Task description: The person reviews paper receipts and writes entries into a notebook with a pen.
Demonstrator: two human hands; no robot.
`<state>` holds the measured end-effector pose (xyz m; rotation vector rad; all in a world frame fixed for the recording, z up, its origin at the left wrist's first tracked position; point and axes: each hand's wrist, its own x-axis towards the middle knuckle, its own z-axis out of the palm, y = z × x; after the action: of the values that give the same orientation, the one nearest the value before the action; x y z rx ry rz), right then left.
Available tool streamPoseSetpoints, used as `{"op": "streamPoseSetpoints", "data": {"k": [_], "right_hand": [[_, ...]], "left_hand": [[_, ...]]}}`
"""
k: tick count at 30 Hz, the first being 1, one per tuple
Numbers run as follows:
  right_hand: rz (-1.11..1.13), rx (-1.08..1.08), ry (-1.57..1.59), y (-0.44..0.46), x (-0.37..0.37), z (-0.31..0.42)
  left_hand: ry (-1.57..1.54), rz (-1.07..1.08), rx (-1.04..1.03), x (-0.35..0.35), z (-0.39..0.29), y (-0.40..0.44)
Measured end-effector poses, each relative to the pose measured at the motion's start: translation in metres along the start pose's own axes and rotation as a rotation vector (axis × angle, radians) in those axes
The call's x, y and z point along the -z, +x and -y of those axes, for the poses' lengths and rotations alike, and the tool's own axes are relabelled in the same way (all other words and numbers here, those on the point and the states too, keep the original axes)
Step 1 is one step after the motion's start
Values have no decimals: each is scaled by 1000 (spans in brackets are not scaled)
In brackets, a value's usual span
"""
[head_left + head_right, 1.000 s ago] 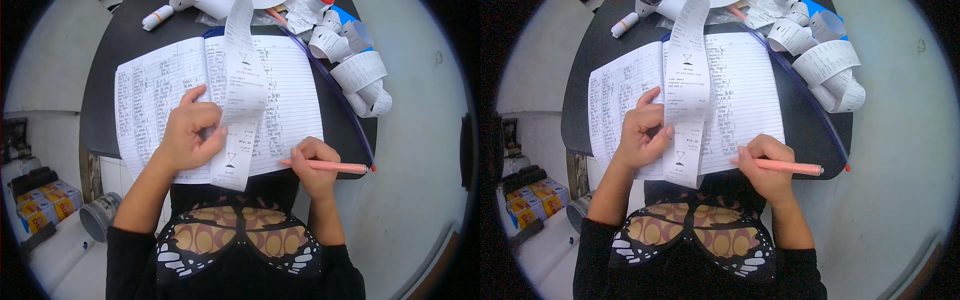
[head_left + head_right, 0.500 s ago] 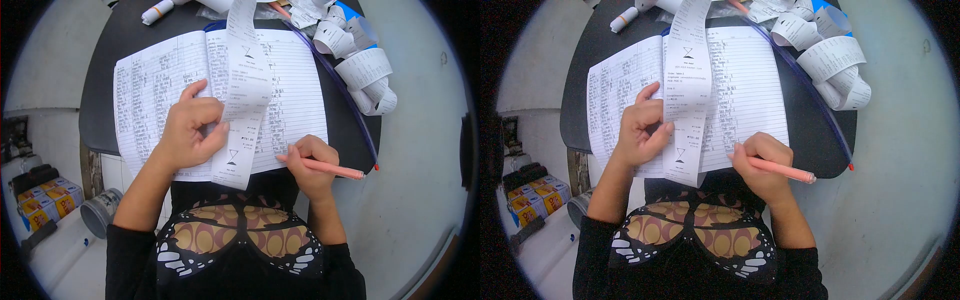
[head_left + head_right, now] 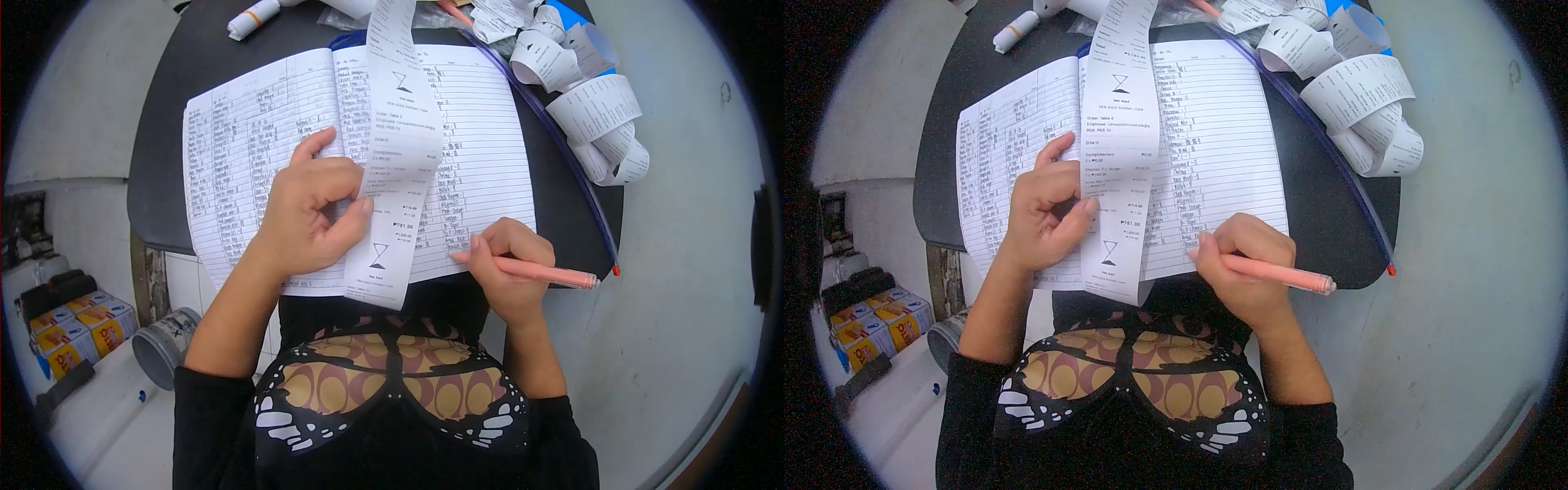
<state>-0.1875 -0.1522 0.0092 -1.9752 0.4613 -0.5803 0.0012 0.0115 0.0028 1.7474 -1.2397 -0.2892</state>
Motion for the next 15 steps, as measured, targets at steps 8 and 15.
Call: {"op": "streamPoseSetpoints", "data": {"k": [8,15], "right_hand": [[-16,-4,15,0,2,-1],[5,22,-9,0,2,-2]], "left_hand": [[-12,-10,5,-1,1,-1],[-12,-11,-1,-1,0,0]]}}
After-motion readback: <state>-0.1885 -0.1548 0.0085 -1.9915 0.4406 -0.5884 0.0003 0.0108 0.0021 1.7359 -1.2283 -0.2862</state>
